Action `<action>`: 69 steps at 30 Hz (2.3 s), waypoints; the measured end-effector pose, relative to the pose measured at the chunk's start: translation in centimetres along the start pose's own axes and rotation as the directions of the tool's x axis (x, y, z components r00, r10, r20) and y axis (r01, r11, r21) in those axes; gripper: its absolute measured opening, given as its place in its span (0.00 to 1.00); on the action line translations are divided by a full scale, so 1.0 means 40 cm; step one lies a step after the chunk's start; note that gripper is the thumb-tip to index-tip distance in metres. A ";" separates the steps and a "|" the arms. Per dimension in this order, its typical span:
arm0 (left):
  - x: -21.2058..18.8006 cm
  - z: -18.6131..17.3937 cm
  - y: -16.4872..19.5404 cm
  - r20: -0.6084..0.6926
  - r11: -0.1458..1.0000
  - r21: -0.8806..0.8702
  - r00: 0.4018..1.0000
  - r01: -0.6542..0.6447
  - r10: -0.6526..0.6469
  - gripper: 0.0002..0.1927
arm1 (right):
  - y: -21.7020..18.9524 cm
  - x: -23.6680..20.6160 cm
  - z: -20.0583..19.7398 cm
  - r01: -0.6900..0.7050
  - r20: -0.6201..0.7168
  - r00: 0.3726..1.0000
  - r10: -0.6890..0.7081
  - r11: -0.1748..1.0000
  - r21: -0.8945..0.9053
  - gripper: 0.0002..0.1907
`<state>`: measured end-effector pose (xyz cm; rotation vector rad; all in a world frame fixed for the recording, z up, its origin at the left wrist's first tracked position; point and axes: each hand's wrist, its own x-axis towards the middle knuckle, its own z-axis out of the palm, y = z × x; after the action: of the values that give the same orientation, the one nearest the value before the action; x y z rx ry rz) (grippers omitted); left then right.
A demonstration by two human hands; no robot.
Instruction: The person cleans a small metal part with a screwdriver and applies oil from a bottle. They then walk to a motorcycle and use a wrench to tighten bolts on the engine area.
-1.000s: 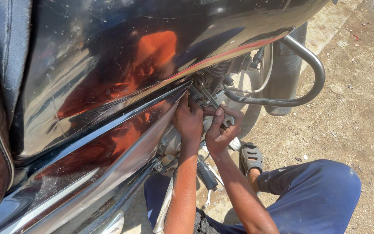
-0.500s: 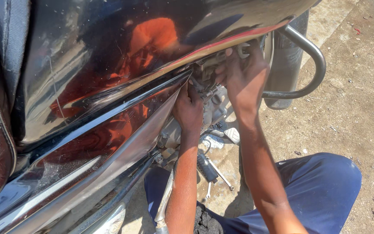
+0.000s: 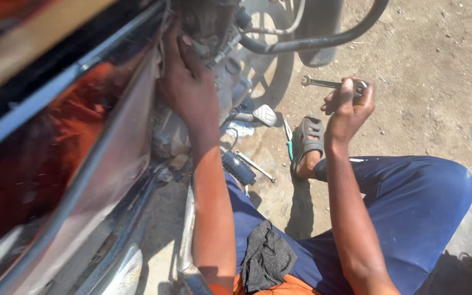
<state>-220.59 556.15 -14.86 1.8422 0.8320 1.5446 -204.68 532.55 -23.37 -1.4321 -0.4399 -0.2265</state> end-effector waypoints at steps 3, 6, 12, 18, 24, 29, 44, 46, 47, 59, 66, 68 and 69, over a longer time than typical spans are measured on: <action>-0.002 -0.019 0.009 -0.035 0.997 -0.016 0.996 -0.081 0.081 0.12 | 0.222 -0.115 -0.040 0.043 -0.119 0.990 -0.070 0.974 -0.221 0.07; 0.013 -0.037 0.027 -0.030 0.990 0.059 0.991 -0.129 0.131 0.11 | 0.393 -0.312 -0.067 0.192 0.315 0.949 0.007 0.779 -0.597 0.08; 0.022 -0.044 0.055 0.005 0.982 0.047 0.983 -0.186 0.186 0.06 | 0.460 -0.542 -0.116 0.735 0.804 0.513 0.301 0.330 -0.592 0.21; 0.009 -0.056 0.053 0.047 0.985 0.018 0.984 -0.174 0.173 0.04 | 0.506 -0.562 -0.042 0.793 0.964 0.014 0.267 0.584 -0.173 0.11; 0.014 -0.055 0.060 0.051 0.995 -0.031 0.994 -0.094 0.095 0.06 | 0.589 -0.464 0.004 0.669 0.922 -0.388 0.021 0.695 0.266 0.09; 0.013 -0.055 0.069 0.069 0.997 0.037 0.995 -0.069 0.066 0.10 | 0.574 -0.425 0.050 0.635 0.807 -0.591 0.006 0.621 0.460 0.09; 0.045 -0.027 0.104 0.009 0.982 0.156 0.994 0.110 -0.113 0.14 | 0.435 -0.317 0.118 0.397 0.636 -0.748 0.188 0.895 0.202 0.19; 0.060 -0.023 0.112 -0.002 0.985 0.156 0.997 0.071 -0.072 0.14 | 0.351 -0.220 0.126 0.297 0.635 -0.737 0.232 0.955 -0.004 0.17; 0.068 -0.022 0.117 -0.001 0.985 0.168 0.999 0.039 -0.039 0.14 | 0.304 -0.172 0.122 0.229 0.650 -0.722 0.236 0.969 -0.098 0.15; 0.099 -0.014 0.136 -0.036 0.991 0.129 0.999 0.019 -0.014 0.17 | -0.040 0.057 -0.003 0.149 0.922 -0.209 0.327 0.942 -0.300 0.17; 0.095 -0.019 0.130 -0.023 0.995 0.074 0.997 0.073 -0.071 0.19 | -0.364 0.162 0.212 0.065 0.907 0.400 0.135 0.982 -0.175 0.11; 0.095 -0.021 0.126 -0.018 0.993 0.048 0.994 0.109 -0.108 0.19 | -0.418 0.152 0.300 0.114 0.891 0.455 0.010 0.991 -0.069 0.10; 0.095 -0.022 0.124 -0.018 0.995 0.044 0.996 0.087 -0.087 0.19 | -0.434 0.147 0.332 0.113 0.875 0.485 0.008 0.991 -0.072 0.09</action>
<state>-220.51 556.02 -8.55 1.8025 0.9487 1.4995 -208.57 543.94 -4.21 -1.5790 -1.3490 0.5035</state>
